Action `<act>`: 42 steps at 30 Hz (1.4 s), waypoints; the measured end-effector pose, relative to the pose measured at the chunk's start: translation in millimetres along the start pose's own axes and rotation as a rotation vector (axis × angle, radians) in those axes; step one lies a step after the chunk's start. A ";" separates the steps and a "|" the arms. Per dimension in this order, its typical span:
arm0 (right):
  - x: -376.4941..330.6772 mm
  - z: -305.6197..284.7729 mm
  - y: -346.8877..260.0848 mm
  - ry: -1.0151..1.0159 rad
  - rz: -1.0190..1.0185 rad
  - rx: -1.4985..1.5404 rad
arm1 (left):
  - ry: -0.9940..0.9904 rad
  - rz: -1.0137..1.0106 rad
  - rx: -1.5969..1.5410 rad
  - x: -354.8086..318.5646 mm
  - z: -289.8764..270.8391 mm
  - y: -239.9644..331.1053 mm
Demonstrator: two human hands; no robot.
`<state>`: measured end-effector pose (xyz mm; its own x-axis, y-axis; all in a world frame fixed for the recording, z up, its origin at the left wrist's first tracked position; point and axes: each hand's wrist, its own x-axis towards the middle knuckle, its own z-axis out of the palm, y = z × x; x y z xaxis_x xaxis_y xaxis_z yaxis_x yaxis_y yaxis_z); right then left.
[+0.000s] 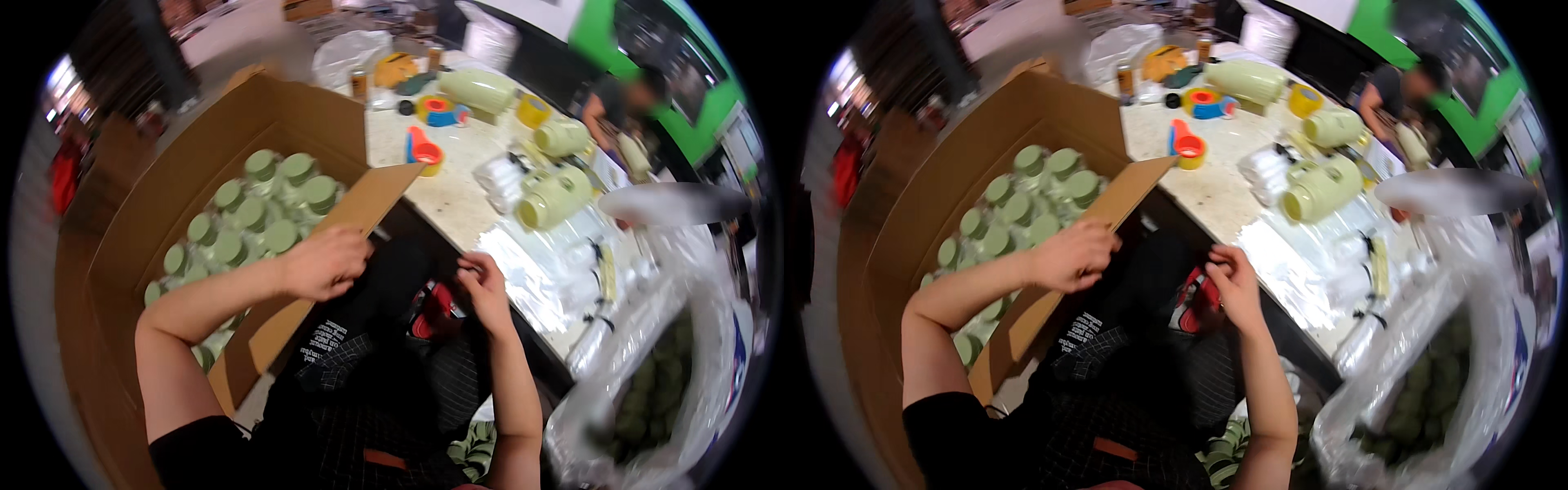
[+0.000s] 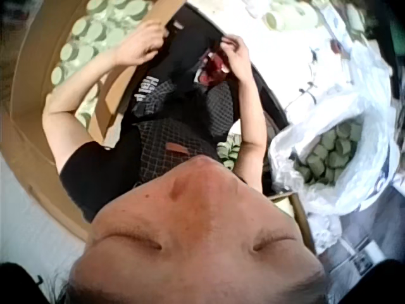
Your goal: The person places plastic pitchers into plastic bags and puts them into a large cardboard box. They fold the flaps of a cardboard box and apply tape using a tape dispenser. They take more pitchers from a container and place them onto the work surface.
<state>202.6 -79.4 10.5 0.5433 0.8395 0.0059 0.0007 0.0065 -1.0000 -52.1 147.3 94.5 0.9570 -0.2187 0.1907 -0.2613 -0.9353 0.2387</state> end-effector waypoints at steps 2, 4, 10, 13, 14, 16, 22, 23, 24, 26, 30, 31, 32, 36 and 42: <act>-17.2 -12.4 17.5 -0.031 -0.005 0.021 | 0.119 -0.201 0.224 -0.8 -23.8 8.3; -35.1 -34.8 29.5 0.034 0.097 0.043 | 0.154 -0.481 0.272 12.0 -21.6 -14.1; -20.7 -37.4 48.8 0.047 0.192 0.127 | 0.090 -1.052 0.391 9.6 -64.6 -123.7; -27.4 -25.1 39.9 0.010 0.223 0.123 | -0.028 -0.892 0.428 7.2 -57.6 -118.2; -34.6 -25.4 40.1 0.004 0.230 0.106 | -0.047 -0.888 0.441 6.3 -39.3 -101.4; -44.1 -23.3 46.8 0.001 0.253 0.139 | -0.049 -0.818 0.403 -13.3 -23.9 -66.8; 55.8 22.3 15.5 -0.349 -0.005 0.192 | 0.264 -0.618 -0.051 -122.3 8.5 26.1; 87.1 58.7 -7.9 -0.339 0.025 0.146 | 0.374 -0.415 0.104 -142.7 -2.8 40.5; 120.5 98.1 -19.2 -0.235 -0.096 -0.028 | 0.131 -0.542 0.202 -145.6 -19.4 60.3; 191.0 197.8 -44.1 -0.304 -0.264 0.008 | 0.017 -0.527 0.195 -171.5 -29.3 83.8; 159.1 378.8 12.8 -0.567 -0.586 -0.262 | -0.052 -0.411 -0.187 -193.0 -47.0 72.4; 153.6 387.9 45.4 -0.694 -0.676 -0.631 | -0.099 -0.363 -0.311 -196.3 -50.0 58.0; 125.5 413.1 56.2 -0.741 -0.717 -1.075 | 0.059 -0.397 -0.323 -199.0 -54.5 38.4; 107.1 442.8 93.9 -0.955 -0.796 -1.055 | 0.212 -0.600 0.175 -236.5 -111.1 -100.3; 120.9 449.3 15.4 -0.652 -1.165 -0.599 | 0.549 -0.934 0.809 -282.7 -72.3 -176.8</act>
<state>-108.9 266.3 -2.8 -0.4768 0.6105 0.6324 0.5947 0.7539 -0.2794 -285.6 394.6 67.3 0.5111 0.5442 0.6652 0.7831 -0.6139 -0.0995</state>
